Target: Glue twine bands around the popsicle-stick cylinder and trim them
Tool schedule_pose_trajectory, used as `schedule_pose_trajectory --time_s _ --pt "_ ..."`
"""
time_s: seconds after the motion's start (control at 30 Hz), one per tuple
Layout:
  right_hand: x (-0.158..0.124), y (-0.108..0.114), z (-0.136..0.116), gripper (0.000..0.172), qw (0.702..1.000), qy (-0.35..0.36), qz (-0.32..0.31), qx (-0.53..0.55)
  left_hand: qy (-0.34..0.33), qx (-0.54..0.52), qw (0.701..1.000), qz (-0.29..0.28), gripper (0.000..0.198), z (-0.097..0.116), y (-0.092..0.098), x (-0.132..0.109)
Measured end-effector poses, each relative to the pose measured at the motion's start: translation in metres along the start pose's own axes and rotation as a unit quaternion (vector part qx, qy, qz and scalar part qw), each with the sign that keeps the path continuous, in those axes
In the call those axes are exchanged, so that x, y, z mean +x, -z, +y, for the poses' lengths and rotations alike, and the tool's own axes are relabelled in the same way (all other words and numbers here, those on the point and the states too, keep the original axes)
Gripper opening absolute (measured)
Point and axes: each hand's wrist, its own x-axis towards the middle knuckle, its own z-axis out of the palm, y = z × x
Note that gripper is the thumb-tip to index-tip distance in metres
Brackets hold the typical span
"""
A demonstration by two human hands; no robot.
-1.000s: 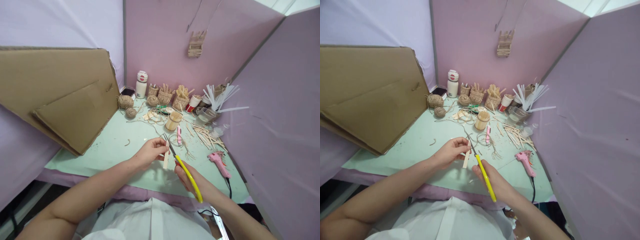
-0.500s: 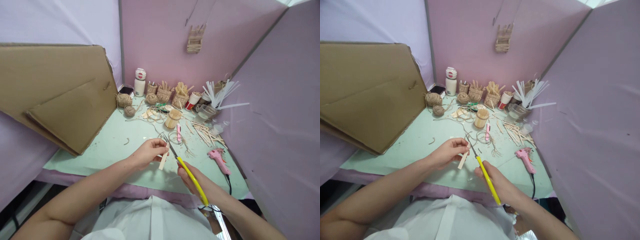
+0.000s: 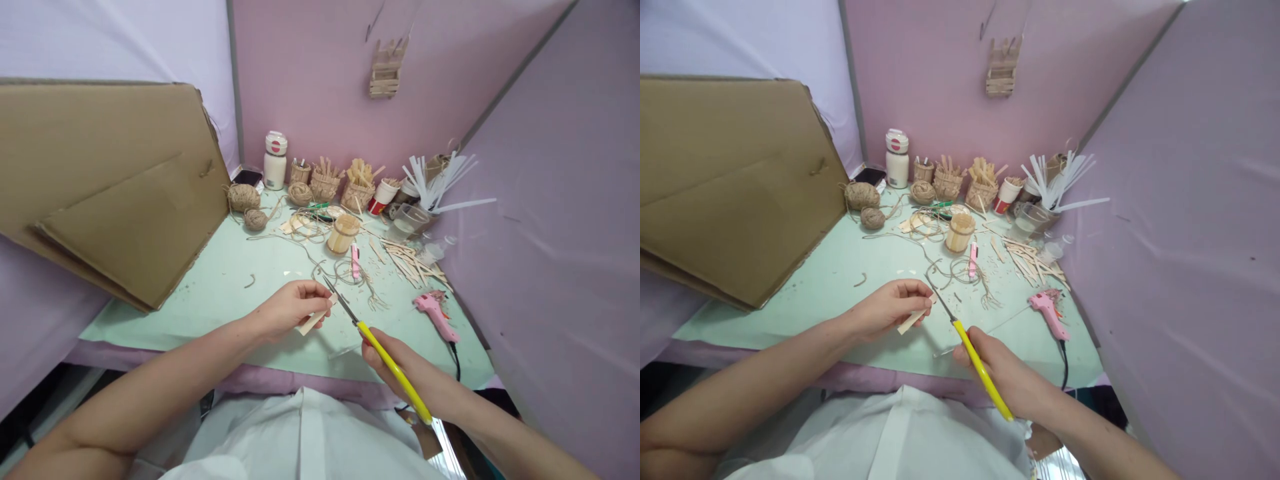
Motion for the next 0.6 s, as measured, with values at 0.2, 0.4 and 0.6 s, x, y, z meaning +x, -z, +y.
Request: schedule_pose_trajectory --time_s 0.2,0.4,0.6 --pt "-0.006 0.002 -0.003 0.035 0.999 -0.03 -0.017 0.007 0.004 -0.001 1.0 -0.011 0.024 0.001 0.0 -0.004" --pt "-0.009 0.004 0.004 0.036 0.998 -0.031 -0.047 0.028 0.014 0.042 0.999 -0.009 0.024 0.003 0.001 -0.007" --pt "-0.013 0.005 0.006 0.036 0.997 -0.033 -0.061 0.033 0.018 0.06 0.998 -0.023 0.025 0.006 0.005 -0.008"
